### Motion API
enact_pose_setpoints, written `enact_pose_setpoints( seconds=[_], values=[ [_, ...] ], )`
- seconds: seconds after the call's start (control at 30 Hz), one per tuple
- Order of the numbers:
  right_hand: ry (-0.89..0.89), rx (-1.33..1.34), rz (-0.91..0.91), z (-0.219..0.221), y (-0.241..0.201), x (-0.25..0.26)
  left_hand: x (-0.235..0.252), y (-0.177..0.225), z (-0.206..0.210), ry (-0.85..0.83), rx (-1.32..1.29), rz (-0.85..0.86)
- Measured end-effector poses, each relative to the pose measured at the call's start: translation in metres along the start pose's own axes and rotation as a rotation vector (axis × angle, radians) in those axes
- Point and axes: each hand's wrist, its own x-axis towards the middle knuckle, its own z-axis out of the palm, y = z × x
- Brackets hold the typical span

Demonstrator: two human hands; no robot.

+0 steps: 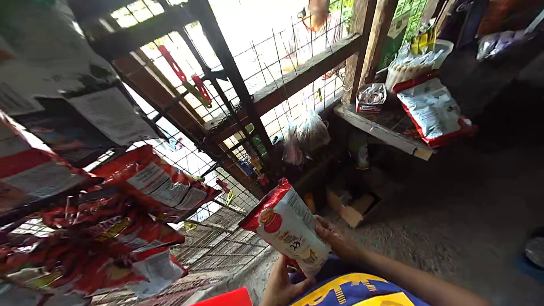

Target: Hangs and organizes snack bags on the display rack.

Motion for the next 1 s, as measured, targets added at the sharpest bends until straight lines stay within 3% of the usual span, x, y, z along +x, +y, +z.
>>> enact_pose_setpoints(
  seconds=[0.1,0.17,0.3,0.43,0.53,0.73,0.83,0.97,1.0],
  values=[
    [-0.241,-0.056,0.095,0.0,-0.002,-0.012,-0.012,-0.012,-0.009,0.062,-0.026,0.115],
    [-0.408,-0.109,0.052,-0.005,0.0,-0.015,-0.018,-0.019,-0.018,0.062,-0.081,0.211],
    [-0.458,-0.41,-0.07,0.0,-0.005,-0.014,-0.027,-0.01,-0.033,0.078,-0.035,0.242],
    [-0.353,-0.463,-0.186,0.024,0.01,-0.003,-0.043,-0.001,-0.049,0.074,-0.084,0.151],
    [-0.228,-0.488,-0.221,0.042,0.018,0.004,-0.047,-0.011,-0.053,0.12,-0.05,0.218],
    [-0.152,-0.538,-0.307,0.051,0.03,0.02,-0.054,-0.037,-0.057,0.375,-0.103,0.314],
    [-0.123,-0.688,-0.363,0.047,0.034,0.025,-0.06,-0.037,-0.065,0.514,0.012,0.317],
    [-0.14,-1.027,-0.17,0.034,0.027,0.024,-0.071,-0.037,-0.085,0.583,0.37,0.325],
    [-0.192,-1.073,0.02,0.043,0.009,0.026,-0.073,-0.037,-0.088,0.581,0.426,0.315]
  ],
)
